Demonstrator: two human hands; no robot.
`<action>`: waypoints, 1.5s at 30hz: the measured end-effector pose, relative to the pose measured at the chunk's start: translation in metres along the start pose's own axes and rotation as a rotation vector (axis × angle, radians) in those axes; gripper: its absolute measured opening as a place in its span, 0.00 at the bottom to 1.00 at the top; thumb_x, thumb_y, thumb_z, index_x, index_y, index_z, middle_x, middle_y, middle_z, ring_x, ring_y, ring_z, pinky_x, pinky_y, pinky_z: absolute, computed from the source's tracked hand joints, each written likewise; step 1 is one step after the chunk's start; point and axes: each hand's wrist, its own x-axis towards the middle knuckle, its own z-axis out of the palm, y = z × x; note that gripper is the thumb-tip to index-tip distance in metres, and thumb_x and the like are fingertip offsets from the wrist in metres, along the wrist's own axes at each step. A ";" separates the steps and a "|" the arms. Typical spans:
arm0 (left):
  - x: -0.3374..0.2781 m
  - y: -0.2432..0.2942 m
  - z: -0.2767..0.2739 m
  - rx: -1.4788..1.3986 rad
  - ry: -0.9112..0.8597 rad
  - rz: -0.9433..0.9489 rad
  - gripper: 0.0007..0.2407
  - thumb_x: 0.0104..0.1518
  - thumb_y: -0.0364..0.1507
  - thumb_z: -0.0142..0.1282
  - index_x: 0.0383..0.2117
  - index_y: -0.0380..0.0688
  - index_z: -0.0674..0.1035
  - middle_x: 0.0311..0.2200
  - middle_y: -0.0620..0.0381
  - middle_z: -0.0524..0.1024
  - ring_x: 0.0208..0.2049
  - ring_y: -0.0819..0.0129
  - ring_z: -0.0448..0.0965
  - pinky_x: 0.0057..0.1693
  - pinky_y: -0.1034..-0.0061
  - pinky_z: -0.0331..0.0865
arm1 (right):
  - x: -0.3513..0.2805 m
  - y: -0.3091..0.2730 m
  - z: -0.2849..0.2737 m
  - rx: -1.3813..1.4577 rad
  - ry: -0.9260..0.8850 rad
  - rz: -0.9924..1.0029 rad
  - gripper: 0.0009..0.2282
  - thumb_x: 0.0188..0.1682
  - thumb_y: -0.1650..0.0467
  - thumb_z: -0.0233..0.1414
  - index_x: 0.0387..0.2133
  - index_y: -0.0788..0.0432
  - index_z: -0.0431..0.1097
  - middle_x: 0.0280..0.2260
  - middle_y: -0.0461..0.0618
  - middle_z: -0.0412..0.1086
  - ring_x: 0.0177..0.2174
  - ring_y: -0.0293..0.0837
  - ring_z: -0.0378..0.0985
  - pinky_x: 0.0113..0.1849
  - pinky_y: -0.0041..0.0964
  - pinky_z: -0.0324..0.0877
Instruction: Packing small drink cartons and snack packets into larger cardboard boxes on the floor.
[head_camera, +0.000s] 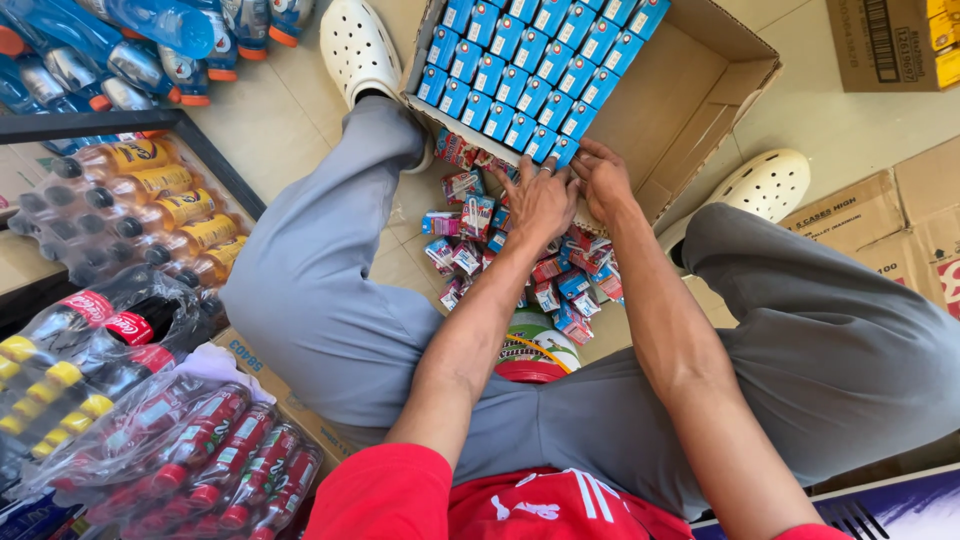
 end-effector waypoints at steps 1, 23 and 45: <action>0.002 -0.001 0.000 0.000 0.001 0.001 0.16 0.63 0.41 0.44 0.48 0.52 0.82 0.59 0.55 0.72 0.66 0.42 0.56 0.65 0.21 0.32 | 0.000 -0.001 0.001 0.000 -0.001 -0.001 0.19 0.55 0.77 0.40 0.62 0.64 0.60 0.60 0.58 0.67 0.58 0.50 0.72 0.46 0.40 0.68; 0.029 -0.020 0.000 -0.279 -0.139 -0.131 0.18 0.60 0.43 0.48 0.53 0.56 0.80 0.57 0.54 0.74 0.66 0.49 0.60 0.65 0.31 0.43 | -0.018 -0.008 0.032 -0.371 0.113 -0.261 0.13 0.56 0.70 0.50 0.50 0.63 0.73 0.37 0.50 0.76 0.31 0.38 0.73 0.32 0.33 0.71; -0.021 -0.018 0.085 -0.585 0.098 -0.357 0.18 0.56 0.45 0.54 0.39 0.45 0.86 0.42 0.38 0.82 0.48 0.44 0.82 0.56 0.57 0.73 | -0.091 0.038 0.018 -0.169 0.411 0.168 0.15 0.51 0.54 0.52 0.28 0.50 0.65 0.22 0.47 0.59 0.18 0.43 0.57 0.18 0.43 0.48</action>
